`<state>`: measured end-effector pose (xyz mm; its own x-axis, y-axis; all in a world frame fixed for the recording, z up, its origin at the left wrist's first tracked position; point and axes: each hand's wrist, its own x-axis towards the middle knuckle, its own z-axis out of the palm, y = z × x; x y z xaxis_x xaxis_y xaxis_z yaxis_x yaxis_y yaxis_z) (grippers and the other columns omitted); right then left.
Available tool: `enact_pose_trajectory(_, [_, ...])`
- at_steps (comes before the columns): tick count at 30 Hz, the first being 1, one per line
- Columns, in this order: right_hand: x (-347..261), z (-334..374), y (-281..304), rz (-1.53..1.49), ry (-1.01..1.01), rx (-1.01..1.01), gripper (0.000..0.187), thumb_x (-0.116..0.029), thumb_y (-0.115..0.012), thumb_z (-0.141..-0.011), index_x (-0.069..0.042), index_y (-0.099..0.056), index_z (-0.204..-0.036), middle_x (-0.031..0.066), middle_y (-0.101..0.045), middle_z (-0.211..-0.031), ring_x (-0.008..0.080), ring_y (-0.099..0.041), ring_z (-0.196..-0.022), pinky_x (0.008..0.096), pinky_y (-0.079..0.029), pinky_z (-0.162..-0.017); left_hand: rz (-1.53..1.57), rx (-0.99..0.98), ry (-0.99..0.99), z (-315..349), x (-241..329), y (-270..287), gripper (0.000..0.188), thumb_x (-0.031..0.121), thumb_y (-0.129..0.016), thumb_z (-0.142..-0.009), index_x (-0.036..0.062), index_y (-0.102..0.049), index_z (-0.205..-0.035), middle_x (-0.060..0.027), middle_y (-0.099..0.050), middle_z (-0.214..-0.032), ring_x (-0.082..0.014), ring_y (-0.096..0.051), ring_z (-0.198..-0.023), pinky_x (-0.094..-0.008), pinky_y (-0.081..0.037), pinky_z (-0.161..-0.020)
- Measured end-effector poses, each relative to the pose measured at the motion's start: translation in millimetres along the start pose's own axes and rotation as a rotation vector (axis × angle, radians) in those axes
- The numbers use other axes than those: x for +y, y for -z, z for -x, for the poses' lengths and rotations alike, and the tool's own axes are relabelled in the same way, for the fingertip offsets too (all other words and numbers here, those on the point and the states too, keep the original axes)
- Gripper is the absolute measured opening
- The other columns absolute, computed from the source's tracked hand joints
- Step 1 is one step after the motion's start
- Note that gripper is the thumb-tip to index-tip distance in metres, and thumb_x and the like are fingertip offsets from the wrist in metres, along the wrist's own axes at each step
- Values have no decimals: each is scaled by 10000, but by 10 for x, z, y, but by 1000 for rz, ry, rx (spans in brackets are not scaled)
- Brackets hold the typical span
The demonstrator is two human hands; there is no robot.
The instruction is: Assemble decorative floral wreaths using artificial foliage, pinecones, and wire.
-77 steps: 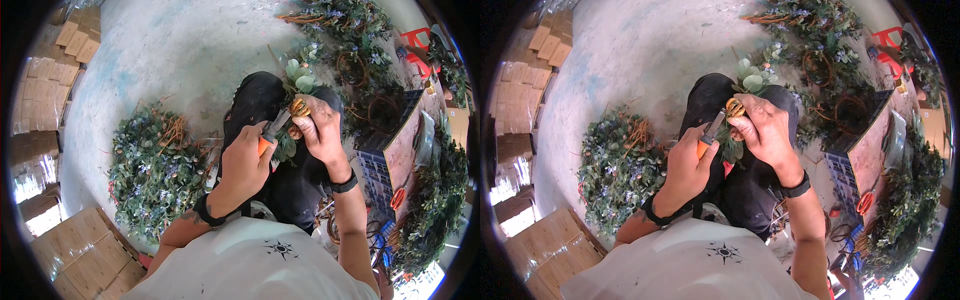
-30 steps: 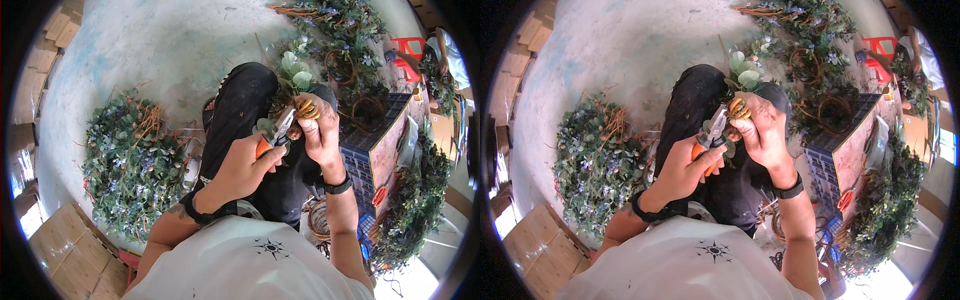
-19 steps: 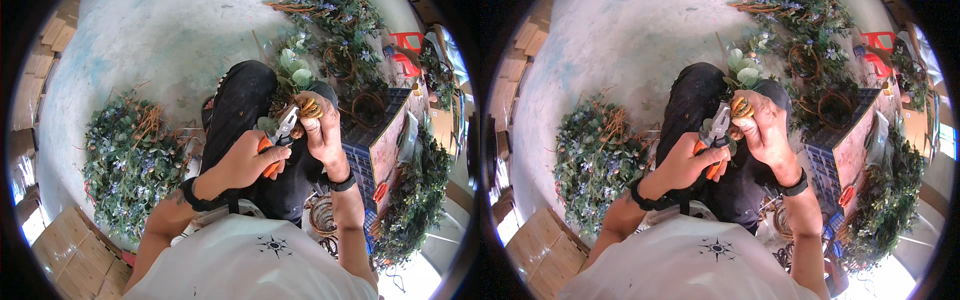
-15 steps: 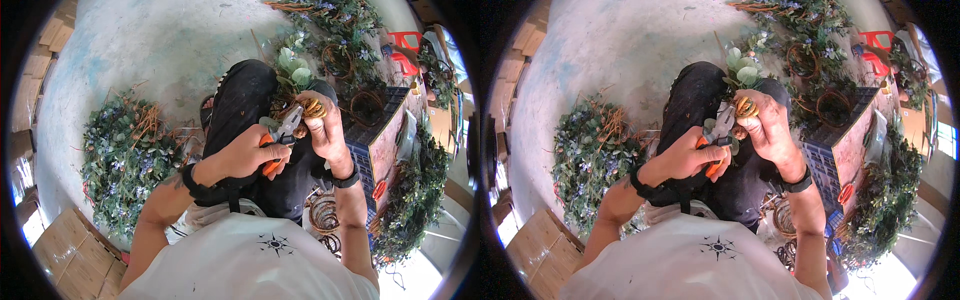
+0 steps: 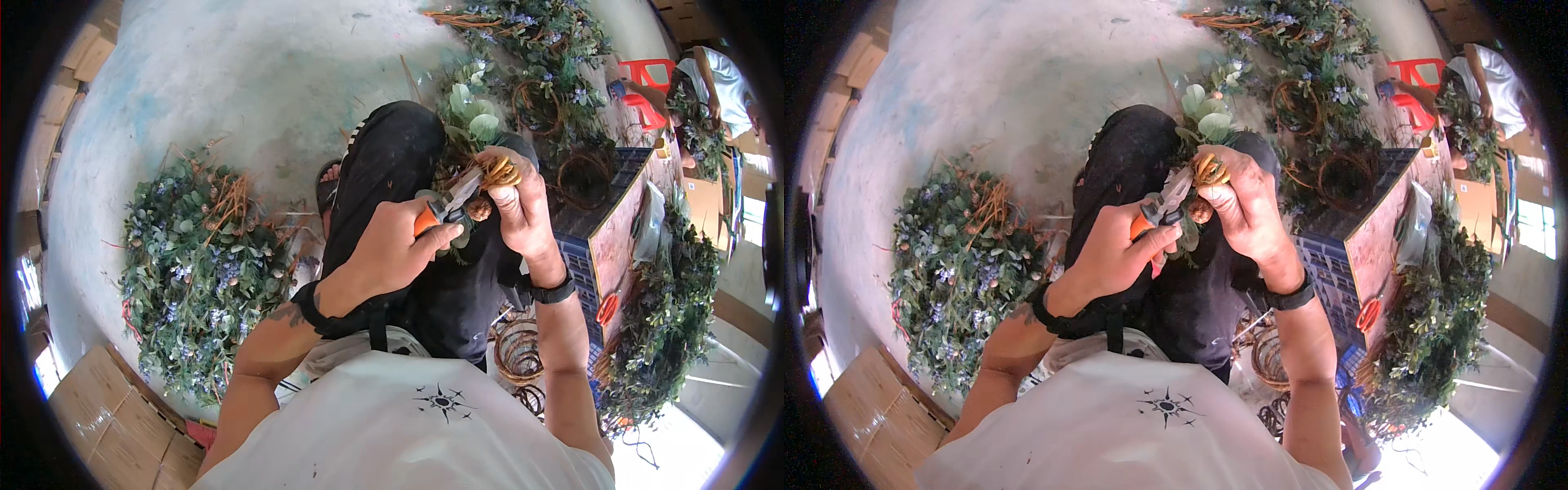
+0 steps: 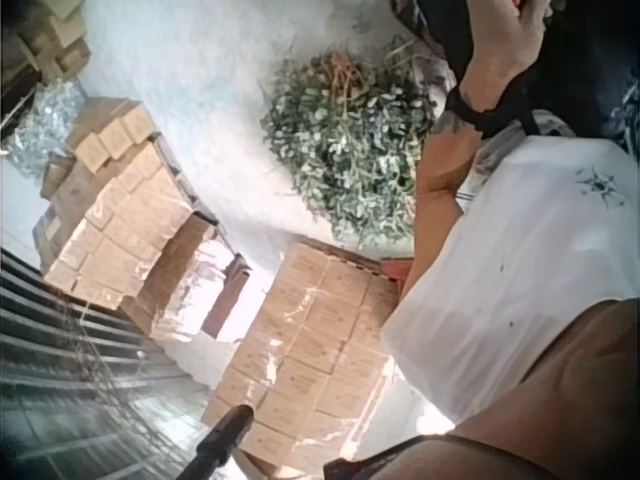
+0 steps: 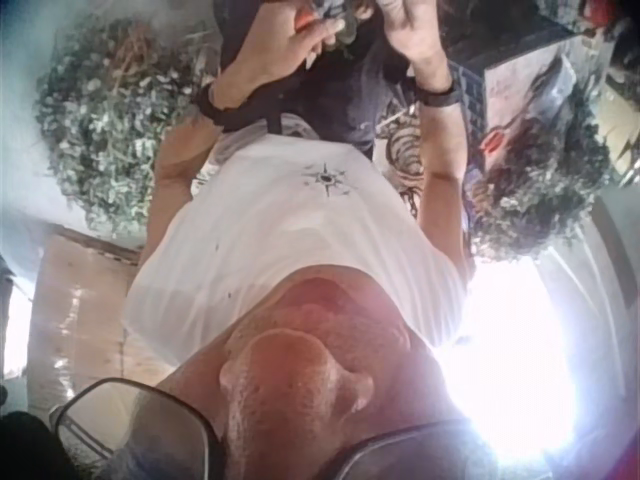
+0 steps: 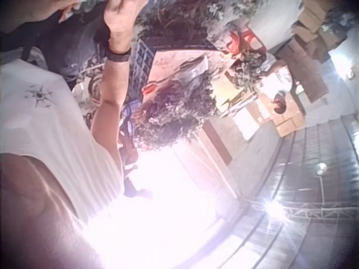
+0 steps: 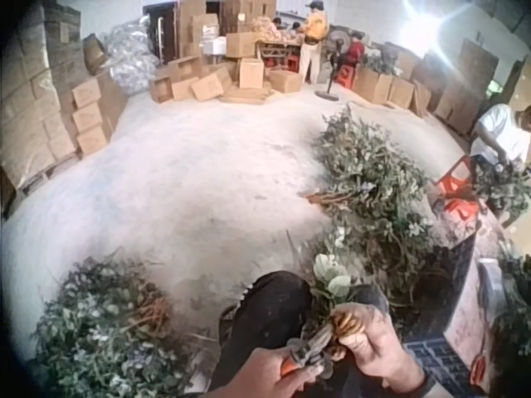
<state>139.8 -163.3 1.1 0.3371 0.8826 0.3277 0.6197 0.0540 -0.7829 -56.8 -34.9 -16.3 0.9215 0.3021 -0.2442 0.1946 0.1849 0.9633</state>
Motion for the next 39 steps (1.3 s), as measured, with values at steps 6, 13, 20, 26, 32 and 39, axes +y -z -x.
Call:
enact_pose_trajectory(6, [-29, -20, -2, 78, 43, 14, 389, -232, -701, -988, 14, -639, -1281, 209, -704, -1191, 417, -686, -1053, 449, -548, -918, -77, -20, -6, -32, 95, -23, 186, 145, -661, -1008, -40, -655, -993, -67, -703, -765, -111, -652, -610, -279, -534, -593])
enact_pose_trajectory(13, [-236, 16, 73, 178, -50, -8, 472, -342, -686, -994, -13, -619, -1327, 217, -665, -1303, 418, -641, -1184, 465, -518, -1003, -116, 147, -40, 117, 77, -50, 172, 144, -648, -1013, -26, -676, -1018, -65, -710, -804, -114, -657, -693, -283, -529, -651])
enact_pose_trajectory(20, [-915, 774, -440, -319, -86, 184, 880, -539, -769, -901, 1, -404, -1491, 219, -533, -1399, 389, -552, -1265, 471, -459, -1050, -325, 231, -448, 394, 319, -413, 627, 564, -547, -1019, -6, -588, -1277, -139, -681, -1037, -238, -705, -858, -347, -568, -754])
enact_pose_trajectory(26, [-789, 893, -604, -553, -181, 323, 954, -629, -612, -987, 0, -244, -1602, 220, -309, -1577, 356, -336, -1467, 491, -263, -1215, -402, 238, -616, 222, 380, -786, 898, 665, -216, -1060, -55, -443, -1546, -272, -550, -1374, -409, -651, -1136, -451, -523, -972])
enact_pose_trajectory(32, [-804, 940, -727, -818, -265, 688, 785, -501, -622, -1032, -30, -302, -1572, 130, -469, -1453, 213, -503, -1250, 400, -419, -1085, -563, 159, -791, 150, 401, -673, 612, 385, -460, -1052, -95, -564, -1417, -269, -613, -1354, -396, -662, -1125, -445, -498, -1017])
enact_pose_trajectory(39, [-896, 327, 518, -579, -401, 438, 731, -311, -764, -961, -126, -384, -1558, 63, -579, -1390, 92, -563, -906, 261, -501, -746, -414, 294, -644, -301, 375, -81, 406, 182, -699, -968, -9, -644, -1323, -157, -680, -1307, -264, -645, -1197, -386, -500, -1005])
